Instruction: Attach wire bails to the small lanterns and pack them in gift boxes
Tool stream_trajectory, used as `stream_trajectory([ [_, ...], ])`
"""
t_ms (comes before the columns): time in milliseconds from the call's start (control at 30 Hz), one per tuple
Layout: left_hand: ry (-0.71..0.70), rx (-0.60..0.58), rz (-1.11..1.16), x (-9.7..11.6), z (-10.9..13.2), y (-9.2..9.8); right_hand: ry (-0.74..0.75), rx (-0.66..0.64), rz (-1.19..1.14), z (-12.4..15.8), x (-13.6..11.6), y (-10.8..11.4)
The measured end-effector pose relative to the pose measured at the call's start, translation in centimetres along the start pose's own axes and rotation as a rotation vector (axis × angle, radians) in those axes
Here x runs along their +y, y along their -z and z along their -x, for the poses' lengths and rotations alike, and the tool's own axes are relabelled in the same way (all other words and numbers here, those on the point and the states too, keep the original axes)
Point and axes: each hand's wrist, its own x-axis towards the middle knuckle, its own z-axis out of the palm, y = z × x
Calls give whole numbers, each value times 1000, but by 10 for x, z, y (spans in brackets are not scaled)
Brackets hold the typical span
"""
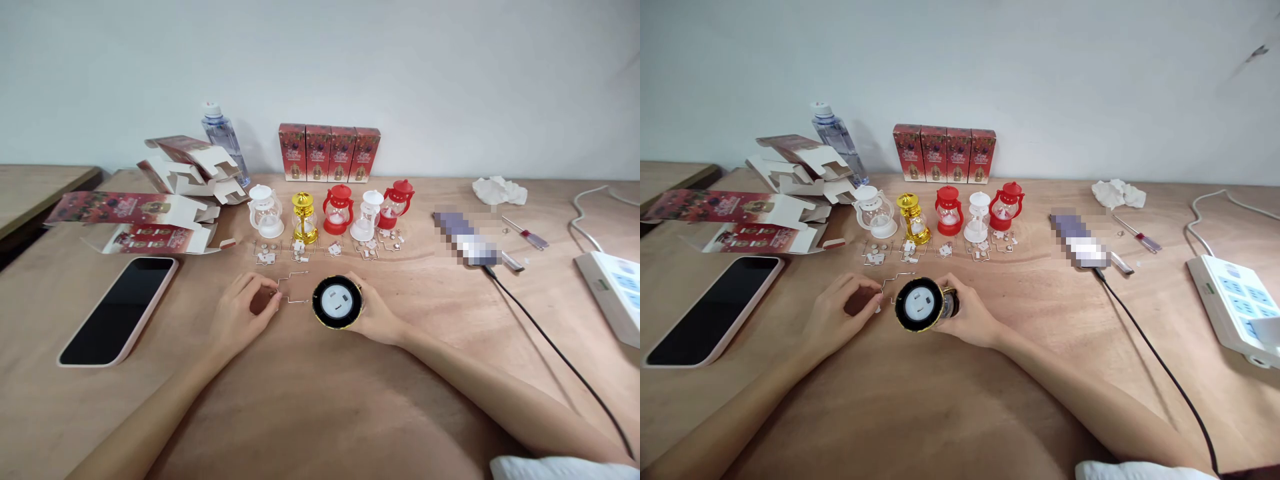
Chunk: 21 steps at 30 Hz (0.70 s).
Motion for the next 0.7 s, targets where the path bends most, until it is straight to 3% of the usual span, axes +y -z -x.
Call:
stream_trajectory([
  [133, -69, -17, -11, 1, 0, 2, 50, 200, 39, 1, -2, -2],
  [333, -126, -95, -55, -1, 0, 2, 80, 216, 51, 2, -2, -2],
  [433, -158, -31, -29, 2, 0, 3, 76, 175, 47, 1, 0, -1],
  [567, -258, 142, 69, 23, 0, 14, 59, 156, 31, -1, 4, -1],
  [700, -323, 147, 126, 56, -6, 30, 56, 110, 54, -1, 4, -1],
])
